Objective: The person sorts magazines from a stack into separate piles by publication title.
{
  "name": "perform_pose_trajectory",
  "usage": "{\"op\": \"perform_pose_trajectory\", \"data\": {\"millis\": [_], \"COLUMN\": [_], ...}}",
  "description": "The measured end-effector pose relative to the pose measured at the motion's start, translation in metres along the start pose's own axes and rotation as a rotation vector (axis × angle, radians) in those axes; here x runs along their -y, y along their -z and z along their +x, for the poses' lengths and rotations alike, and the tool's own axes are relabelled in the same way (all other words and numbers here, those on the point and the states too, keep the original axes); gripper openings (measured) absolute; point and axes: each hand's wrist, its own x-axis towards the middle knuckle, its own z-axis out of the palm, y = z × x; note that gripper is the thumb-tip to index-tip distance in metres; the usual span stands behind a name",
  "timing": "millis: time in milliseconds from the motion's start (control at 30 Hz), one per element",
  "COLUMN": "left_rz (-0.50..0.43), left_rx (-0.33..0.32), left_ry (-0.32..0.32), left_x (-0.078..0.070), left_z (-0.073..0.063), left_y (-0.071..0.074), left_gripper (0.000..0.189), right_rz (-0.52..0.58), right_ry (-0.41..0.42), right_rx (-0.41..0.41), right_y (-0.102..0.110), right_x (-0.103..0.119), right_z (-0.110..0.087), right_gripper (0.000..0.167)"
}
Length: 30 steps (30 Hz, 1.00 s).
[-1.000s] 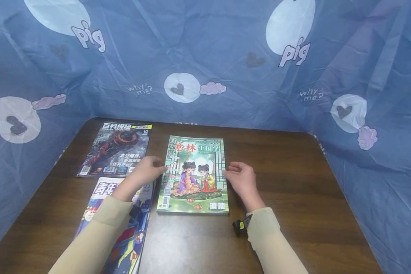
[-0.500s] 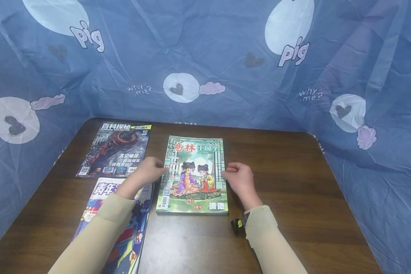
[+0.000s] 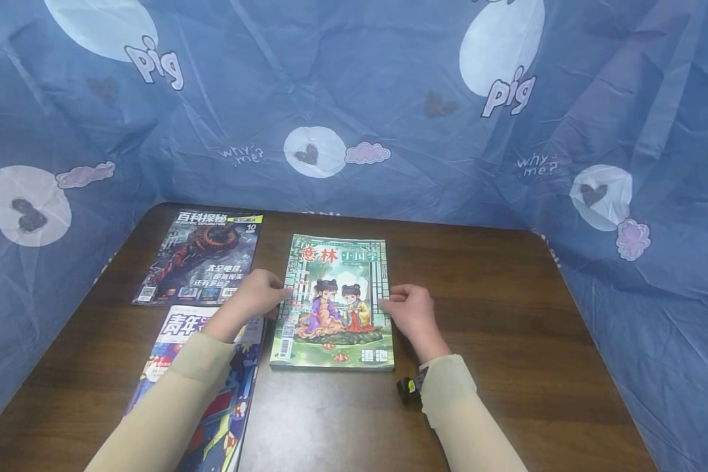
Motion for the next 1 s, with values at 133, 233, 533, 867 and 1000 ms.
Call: {"op": "perform_pose_trajectory", "data": {"millis": [133,233,533,867,1000], "left_rz": [-0.025,-0.025,-0.047,-0.089,-0.148], "left_rx": [-0.016,-0.033,-0.037,-0.012,-0.012], "left_ry": [0.005,0.004,-0.006,-0.016,-0.018], "left_x": [0.0013,0.0025,0.0058,0.0050,0.0039], "left_z": [0.0012,0.0021,0.0025,-0.0004,-0.0007], "left_y": [-0.0021,-0.0035,-0.0037,-0.0037,-0.0056], "left_gripper": [0.032,0.031,0.035,0.040,0.041], "right_rz": [-0.014,-0.023,-0.026,-0.001,0.008], "right_ry": [0.010,0.013,0.028,0.024,0.020], "right_rx": [0.006,0.008,0.014,0.028,0.036], "right_y": [-0.0006,-0.0016,-0.0029,-0.0012,-0.0016], "right_x": [0.0006,0.0011,-0.0009,-0.0026,-0.0037], "right_z": [-0.0007,-0.0009,-0.0004,0.0000,0.0007], "right_gripper": [0.041,0.041,0.044,0.046,0.047]}}
